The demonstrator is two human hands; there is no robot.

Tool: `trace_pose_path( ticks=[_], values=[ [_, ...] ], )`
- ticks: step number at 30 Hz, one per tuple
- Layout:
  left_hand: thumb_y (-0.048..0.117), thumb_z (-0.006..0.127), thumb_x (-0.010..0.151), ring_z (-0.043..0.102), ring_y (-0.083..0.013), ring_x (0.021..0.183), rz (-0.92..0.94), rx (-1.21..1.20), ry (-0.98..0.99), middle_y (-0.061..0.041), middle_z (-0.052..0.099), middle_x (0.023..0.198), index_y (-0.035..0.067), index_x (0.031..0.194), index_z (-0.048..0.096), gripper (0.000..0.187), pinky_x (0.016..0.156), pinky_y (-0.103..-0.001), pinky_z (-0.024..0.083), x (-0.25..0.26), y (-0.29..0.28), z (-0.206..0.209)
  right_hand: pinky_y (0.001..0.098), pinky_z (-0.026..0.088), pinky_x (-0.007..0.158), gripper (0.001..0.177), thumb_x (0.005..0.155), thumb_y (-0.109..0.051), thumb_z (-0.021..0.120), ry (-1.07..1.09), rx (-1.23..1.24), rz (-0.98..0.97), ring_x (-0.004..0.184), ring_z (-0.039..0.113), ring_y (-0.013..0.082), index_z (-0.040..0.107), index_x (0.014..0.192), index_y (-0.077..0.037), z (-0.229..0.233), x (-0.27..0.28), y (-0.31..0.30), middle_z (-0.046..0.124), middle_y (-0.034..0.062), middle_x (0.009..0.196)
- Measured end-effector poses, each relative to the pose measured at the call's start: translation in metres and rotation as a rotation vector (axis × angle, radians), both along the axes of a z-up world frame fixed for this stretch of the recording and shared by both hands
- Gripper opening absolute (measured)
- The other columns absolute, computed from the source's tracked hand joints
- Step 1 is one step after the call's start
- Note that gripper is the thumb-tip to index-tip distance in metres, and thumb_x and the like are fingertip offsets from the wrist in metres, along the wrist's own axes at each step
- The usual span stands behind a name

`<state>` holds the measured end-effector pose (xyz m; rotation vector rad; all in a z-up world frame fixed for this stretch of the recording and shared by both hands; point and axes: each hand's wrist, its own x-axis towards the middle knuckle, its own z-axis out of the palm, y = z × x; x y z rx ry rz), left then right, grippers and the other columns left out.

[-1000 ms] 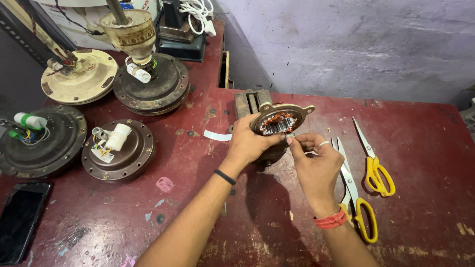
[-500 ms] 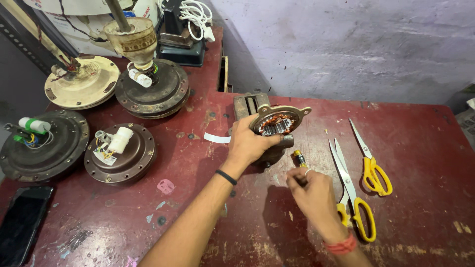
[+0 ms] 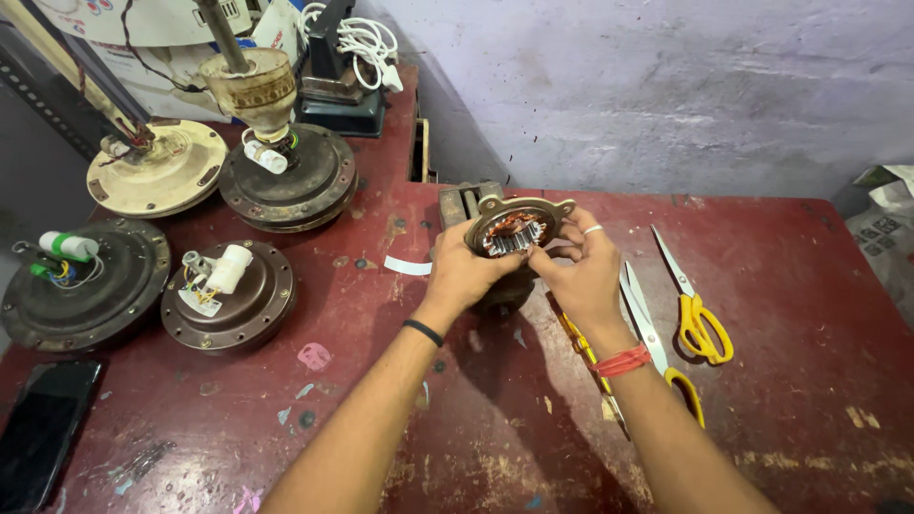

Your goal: The person holds a disassembled electrical component in a bench vise and uses a screwdriver to adjust internal copper windings and metal parts. The person repeatedly inserts and removes the screwdriver to manipulate the internal structure.

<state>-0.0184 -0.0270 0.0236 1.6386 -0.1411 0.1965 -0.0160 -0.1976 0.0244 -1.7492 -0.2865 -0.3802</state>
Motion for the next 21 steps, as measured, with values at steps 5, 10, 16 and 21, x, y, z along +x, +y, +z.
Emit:
trace_pose_path(
  ticks=[5,10,16,21],
  values=[
    [0.021,0.087,0.072,0.075,-0.0086,0.088,0.011,0.032,-0.003,-0.002,0.082,0.097,0.010,0.109,0.078,0.039,0.080,-0.028,0.059,0.001,0.000,-0.002,0.0239,0.057,0.078,0.040,0.083,0.001,0.077,-0.054,0.009,0.031,0.092,0.070,0.0100,0.062,0.120,0.006,-0.006,0.005,-0.003,0.074,0.0101,0.106],
    [0.018,0.086,0.073,0.075,-0.0086,0.088,0.008,0.015,-0.008,-0.002,0.082,0.097,0.008,0.109,0.078,0.038,0.080,-0.029,0.060,0.001,-0.001,-0.002,0.0243,0.059,0.077,0.036,0.079,-0.003,0.079,-0.136,-0.158,-0.047,0.088,0.072,0.0105,0.066,0.111,0.006,-0.009,0.007,-0.003,0.076,0.0082,0.099],
    [0.017,0.087,0.073,0.074,-0.0078,0.088,-0.027,0.009,-0.038,-0.002,0.081,0.097,0.007,0.107,0.078,0.037,0.081,-0.028,0.059,0.002,0.001,-0.001,0.0247,0.056,0.079,0.053,0.077,0.001,0.076,-0.015,0.003,0.155,0.093,0.069,0.0100,0.057,0.126,0.001,-0.005,0.015,-0.013,0.073,0.0057,0.109],
    [0.013,0.087,0.074,0.073,-0.0084,0.088,-0.050,-0.027,-0.072,-0.004,0.081,0.099,0.004,0.107,0.077,0.036,0.081,-0.027,0.059,0.004,-0.001,-0.008,0.0268,0.055,0.091,0.057,0.076,0.007,0.073,0.090,0.103,0.315,0.102,0.066,0.0096,0.058,0.130,-0.003,-0.010,0.030,-0.021,0.071,0.0045,0.115]
  ],
)
